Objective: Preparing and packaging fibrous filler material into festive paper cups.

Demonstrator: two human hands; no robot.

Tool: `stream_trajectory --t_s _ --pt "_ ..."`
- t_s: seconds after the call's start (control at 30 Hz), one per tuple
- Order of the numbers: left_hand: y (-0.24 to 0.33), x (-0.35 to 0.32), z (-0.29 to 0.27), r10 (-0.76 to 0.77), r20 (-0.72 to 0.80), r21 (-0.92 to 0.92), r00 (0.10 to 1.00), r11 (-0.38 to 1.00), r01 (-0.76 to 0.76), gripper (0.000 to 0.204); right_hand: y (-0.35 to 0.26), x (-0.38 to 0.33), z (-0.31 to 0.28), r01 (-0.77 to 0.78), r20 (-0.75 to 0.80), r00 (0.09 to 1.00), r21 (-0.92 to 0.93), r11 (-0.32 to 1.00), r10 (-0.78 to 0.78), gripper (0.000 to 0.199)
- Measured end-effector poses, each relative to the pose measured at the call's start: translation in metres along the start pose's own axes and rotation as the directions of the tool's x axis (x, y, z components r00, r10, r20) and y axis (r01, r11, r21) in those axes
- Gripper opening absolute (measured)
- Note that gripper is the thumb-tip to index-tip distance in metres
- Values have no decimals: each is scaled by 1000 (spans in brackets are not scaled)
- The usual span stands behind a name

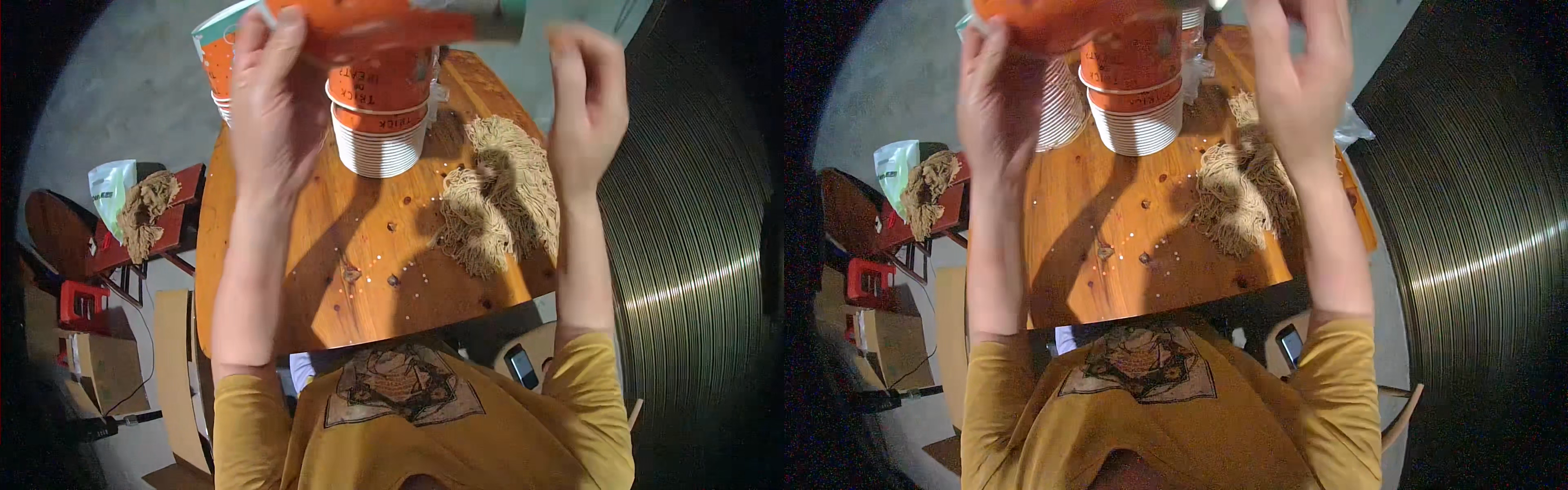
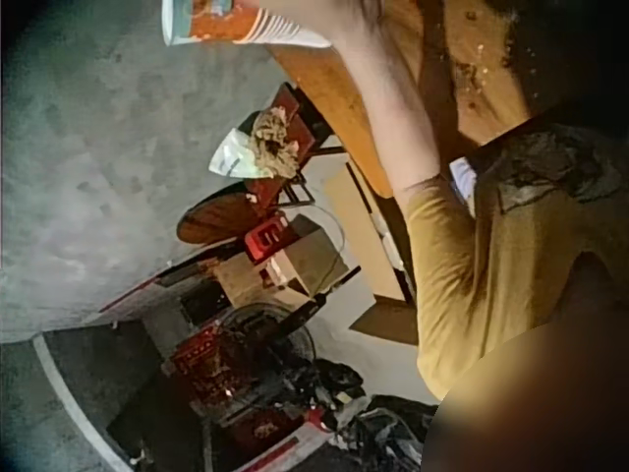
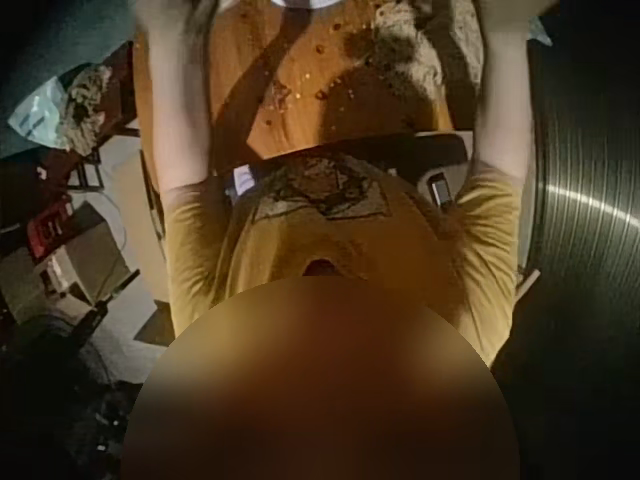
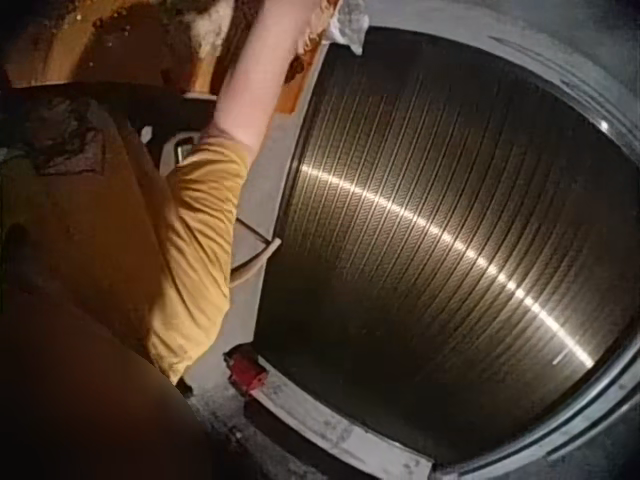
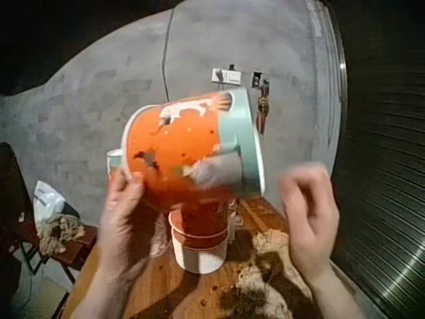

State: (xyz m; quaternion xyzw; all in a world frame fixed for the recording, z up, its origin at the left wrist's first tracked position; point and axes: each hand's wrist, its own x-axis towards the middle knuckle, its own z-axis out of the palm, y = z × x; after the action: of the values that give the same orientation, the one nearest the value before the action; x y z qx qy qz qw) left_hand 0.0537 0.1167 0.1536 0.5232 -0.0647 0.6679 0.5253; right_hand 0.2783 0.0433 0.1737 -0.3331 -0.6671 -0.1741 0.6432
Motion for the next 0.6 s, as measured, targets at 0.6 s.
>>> stream_trajectory --t_s 0.6 --pt "59 -150 -28 -346 52 992 937 -90 -88 14 36 -187 -33 -272 382 630 -707 652 676 17"
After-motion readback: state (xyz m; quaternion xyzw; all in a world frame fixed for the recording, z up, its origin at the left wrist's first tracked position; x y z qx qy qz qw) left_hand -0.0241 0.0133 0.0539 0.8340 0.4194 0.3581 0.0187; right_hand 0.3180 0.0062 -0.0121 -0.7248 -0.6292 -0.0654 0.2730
